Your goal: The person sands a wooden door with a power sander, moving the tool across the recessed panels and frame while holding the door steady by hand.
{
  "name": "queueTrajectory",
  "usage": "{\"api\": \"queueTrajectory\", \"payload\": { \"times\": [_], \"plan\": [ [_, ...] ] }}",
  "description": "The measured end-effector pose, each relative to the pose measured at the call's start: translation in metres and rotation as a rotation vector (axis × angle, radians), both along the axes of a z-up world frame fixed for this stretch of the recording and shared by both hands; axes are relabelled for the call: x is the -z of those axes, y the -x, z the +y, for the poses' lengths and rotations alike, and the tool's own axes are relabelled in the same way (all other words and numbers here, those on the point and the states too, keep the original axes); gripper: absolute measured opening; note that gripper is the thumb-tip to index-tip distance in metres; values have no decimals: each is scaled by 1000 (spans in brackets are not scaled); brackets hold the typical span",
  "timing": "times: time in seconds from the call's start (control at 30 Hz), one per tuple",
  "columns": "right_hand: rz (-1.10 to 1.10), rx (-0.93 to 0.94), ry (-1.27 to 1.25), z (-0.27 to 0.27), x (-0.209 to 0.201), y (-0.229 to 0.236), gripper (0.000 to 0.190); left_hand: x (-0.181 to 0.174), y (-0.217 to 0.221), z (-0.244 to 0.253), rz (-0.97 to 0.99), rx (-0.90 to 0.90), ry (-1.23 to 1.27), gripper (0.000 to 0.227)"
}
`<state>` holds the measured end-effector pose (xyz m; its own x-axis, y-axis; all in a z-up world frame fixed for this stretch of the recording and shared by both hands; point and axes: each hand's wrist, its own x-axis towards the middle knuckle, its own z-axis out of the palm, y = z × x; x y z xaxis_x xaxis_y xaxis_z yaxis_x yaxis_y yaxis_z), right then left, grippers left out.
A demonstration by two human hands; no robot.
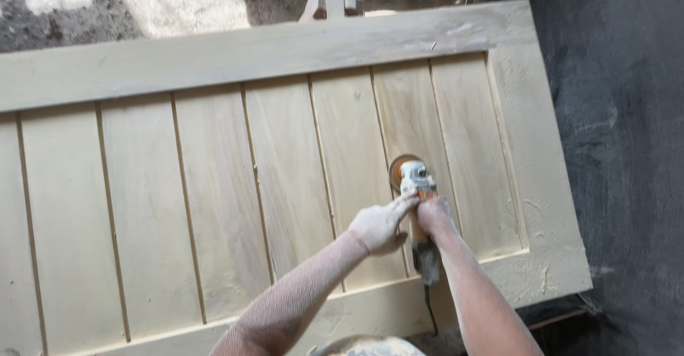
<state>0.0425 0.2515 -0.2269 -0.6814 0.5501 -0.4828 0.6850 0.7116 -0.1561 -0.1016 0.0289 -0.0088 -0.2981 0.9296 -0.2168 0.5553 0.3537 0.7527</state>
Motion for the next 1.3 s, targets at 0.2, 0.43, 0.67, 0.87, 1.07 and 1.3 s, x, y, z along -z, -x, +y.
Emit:
{"api": "queueTrajectory", "payload": {
  "times": [0.2, 0.43, 0.67, 0.87, 1.07, 1.3],
  "plan": [
    [74, 95, 60, 10, -37, 85, 41, 20, 56, 19, 34, -21, 36, 80],
    [155, 572, 348, -12, -150, 184, 51, 27, 115, 42, 70, -83, -43, 78],
    [149, 586, 410, -8, -170, 247, 47, 24, 166, 53, 71, -96, 123, 82],
    [176, 522, 444, 2, -173, 278, 44, 26, 189, 63, 104, -132, 46, 84],
    [72, 293, 440, 0, -172, 303, 39, 19, 194, 37, 77, -214, 86, 84],
    [-23, -33, 320, 9, -160, 321, 48, 19, 183, 29, 56, -288, 41, 97]
  ]
}}
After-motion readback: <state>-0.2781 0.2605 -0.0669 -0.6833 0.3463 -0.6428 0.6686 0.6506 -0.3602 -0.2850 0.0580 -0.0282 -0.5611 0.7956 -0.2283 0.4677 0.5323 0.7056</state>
